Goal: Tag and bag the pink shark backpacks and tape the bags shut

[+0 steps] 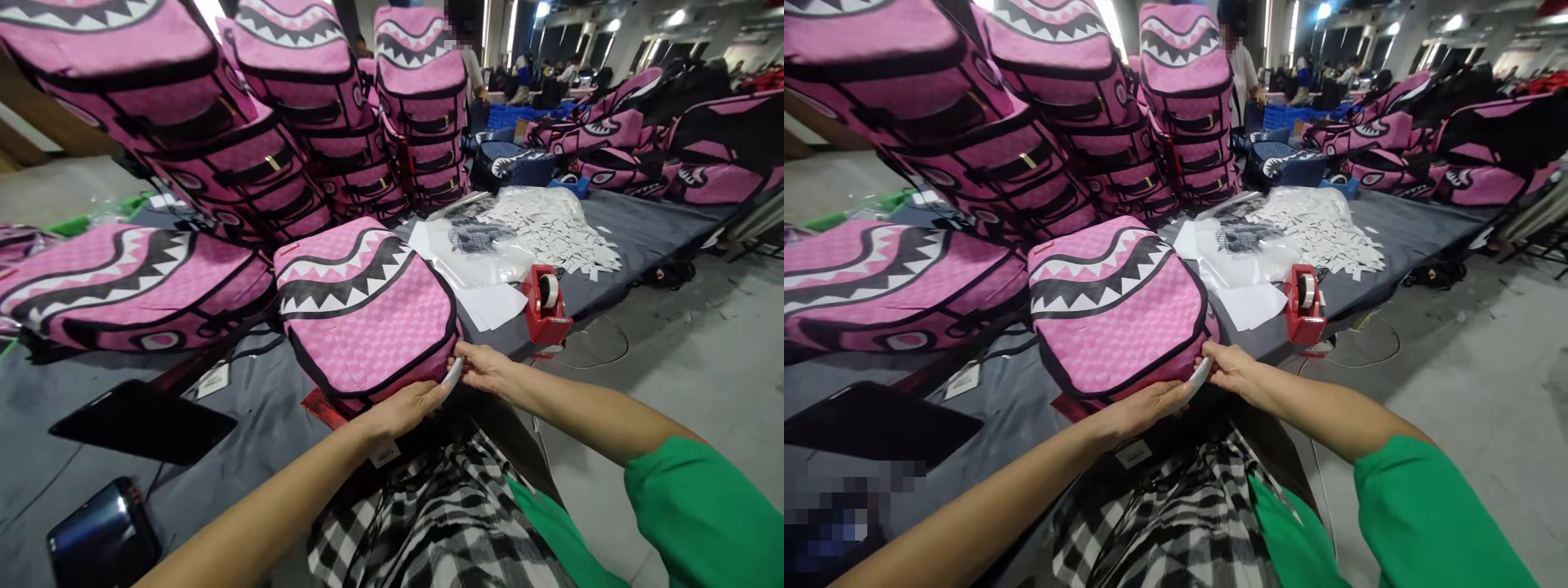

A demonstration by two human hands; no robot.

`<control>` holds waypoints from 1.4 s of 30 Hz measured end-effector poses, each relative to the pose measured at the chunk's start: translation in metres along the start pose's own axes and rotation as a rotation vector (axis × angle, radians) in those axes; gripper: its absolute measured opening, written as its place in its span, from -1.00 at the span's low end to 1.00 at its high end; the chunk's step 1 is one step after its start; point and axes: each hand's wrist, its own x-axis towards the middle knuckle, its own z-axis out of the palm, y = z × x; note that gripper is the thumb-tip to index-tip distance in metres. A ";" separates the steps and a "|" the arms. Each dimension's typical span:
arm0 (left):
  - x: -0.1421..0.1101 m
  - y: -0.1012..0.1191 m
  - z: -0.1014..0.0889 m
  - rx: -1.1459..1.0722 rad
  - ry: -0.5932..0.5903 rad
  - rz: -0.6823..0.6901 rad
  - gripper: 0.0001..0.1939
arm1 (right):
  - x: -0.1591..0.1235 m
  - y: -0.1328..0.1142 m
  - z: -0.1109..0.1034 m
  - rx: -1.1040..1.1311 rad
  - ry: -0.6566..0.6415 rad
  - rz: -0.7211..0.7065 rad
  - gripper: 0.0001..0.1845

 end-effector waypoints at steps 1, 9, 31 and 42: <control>0.002 0.000 0.001 -0.037 -0.038 -0.008 -0.48 | 0.000 0.001 -0.001 0.006 -0.007 -0.009 -0.72; -0.013 -0.007 0.014 -0.117 0.091 0.064 -0.39 | 0.013 0.000 -0.005 -0.143 -0.107 -0.073 -0.77; -0.009 -0.008 0.005 0.328 0.255 0.092 -0.54 | 0.039 -0.007 0.008 -0.587 -0.100 -0.390 -0.76; -0.011 -0.007 0.000 0.309 0.236 0.119 -0.66 | -0.023 -0.061 -0.168 -0.759 0.666 -1.039 -0.76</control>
